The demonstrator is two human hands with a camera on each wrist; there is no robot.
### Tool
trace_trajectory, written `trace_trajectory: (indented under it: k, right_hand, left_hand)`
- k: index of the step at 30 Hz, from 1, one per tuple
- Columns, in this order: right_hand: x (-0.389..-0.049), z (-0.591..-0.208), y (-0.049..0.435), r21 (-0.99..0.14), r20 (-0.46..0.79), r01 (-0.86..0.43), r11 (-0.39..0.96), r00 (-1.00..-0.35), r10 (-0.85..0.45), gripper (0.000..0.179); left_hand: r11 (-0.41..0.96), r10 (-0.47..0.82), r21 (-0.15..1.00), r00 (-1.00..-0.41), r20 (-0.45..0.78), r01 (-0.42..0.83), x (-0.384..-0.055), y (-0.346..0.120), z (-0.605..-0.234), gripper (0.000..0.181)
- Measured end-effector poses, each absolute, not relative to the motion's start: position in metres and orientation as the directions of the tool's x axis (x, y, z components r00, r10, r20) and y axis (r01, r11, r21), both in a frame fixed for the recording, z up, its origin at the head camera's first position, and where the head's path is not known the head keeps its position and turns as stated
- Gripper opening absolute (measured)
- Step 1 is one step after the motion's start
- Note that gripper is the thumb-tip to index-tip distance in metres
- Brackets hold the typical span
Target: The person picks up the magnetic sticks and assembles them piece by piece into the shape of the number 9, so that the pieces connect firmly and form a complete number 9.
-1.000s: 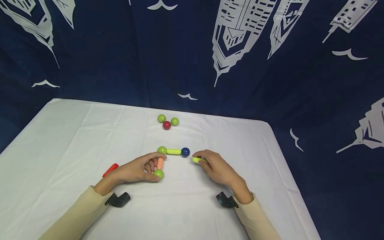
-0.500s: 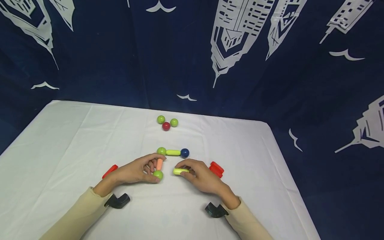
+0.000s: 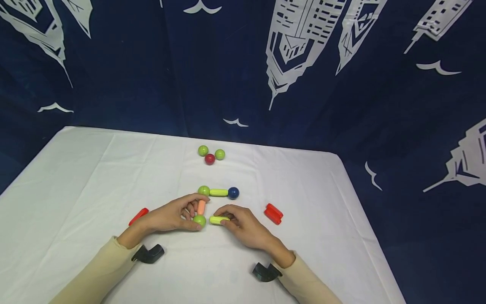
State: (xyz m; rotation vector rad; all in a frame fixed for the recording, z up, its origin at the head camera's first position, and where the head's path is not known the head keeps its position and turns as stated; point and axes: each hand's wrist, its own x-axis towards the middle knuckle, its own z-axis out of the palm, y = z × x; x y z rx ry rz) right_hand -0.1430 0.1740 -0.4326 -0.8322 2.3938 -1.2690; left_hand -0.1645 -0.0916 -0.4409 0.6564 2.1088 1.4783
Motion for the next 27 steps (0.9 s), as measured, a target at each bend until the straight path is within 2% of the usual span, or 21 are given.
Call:
trace_trajectory:
  k: [20,23,27]
  right_hand:
    - [-0.1403,-0.4342,0.1682,-0.835,-0.002,-0.336,0.436,-0.791,-0.612,0.023]
    - [-0.1405,-0.4337,0.1686,-0.831,-0.007,-0.332,0.446,-0.796,-0.606,0.024]
    - [-0.1403,-0.4332,0.1698,-0.831,-0.019,-0.321,0.453,-0.799,-0.601,0.027]
  left_hand:
    - [0.289,0.628,0.95,-0.773,-0.094,0.119,-0.1649,-0.0916,-0.4408,0.069]
    - [0.295,0.63,0.949,-0.769,-0.105,0.112,-0.1641,-0.0916,-0.44,0.064]
    - [0.349,0.655,0.923,-0.747,-0.118,0.16,-0.1614,-0.0921,-0.438,0.047]
